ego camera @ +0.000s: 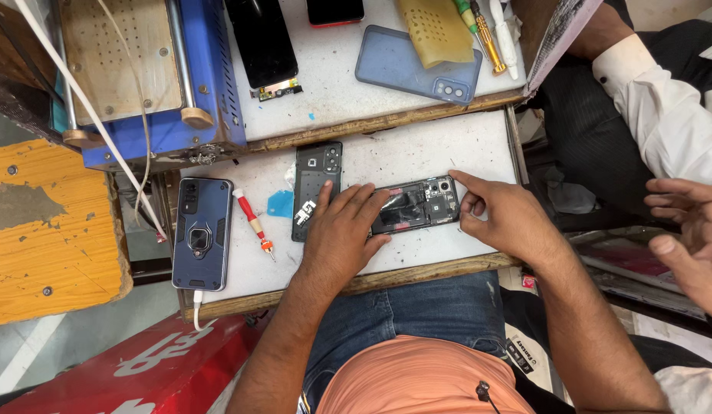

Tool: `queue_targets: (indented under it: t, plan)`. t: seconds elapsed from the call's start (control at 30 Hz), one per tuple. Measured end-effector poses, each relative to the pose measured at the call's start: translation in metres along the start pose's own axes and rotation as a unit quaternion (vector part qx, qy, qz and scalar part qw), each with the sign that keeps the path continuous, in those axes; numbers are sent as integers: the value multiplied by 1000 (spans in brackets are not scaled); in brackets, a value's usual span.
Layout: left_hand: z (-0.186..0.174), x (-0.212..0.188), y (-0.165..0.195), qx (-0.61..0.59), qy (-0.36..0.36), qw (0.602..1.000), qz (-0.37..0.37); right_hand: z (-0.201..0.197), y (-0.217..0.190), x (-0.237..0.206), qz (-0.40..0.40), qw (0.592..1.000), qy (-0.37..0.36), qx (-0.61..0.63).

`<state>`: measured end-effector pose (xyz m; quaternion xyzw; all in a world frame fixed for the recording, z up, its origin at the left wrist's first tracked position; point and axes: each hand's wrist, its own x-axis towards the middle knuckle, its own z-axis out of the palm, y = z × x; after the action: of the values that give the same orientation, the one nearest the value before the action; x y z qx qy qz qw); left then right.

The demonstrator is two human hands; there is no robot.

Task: The person disassembles a smartphone by removing the back cover and detaching internal components. They then handle a second phone, remove its back cover, and inspect a small internal part before placing it on the workbench.

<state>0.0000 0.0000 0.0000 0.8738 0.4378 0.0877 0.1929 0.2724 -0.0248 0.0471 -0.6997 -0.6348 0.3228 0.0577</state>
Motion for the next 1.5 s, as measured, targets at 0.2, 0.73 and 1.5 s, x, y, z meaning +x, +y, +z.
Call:
queue_targets:
  t: [0.2, 0.73, 1.5]
  plan:
    - [-2, 0, 0, -7, 9, 1000, 5, -1, -8, -5, -32, 997, 51, -55]
    - [-2, 0, -1, -12, 9, 1000, 5, 4, -6, -7, -71, 989, 92, -91]
    - [-2, 0, -1, -4, 6, 1000, 0, 1, -4, -9, -67, 997, 41, -14]
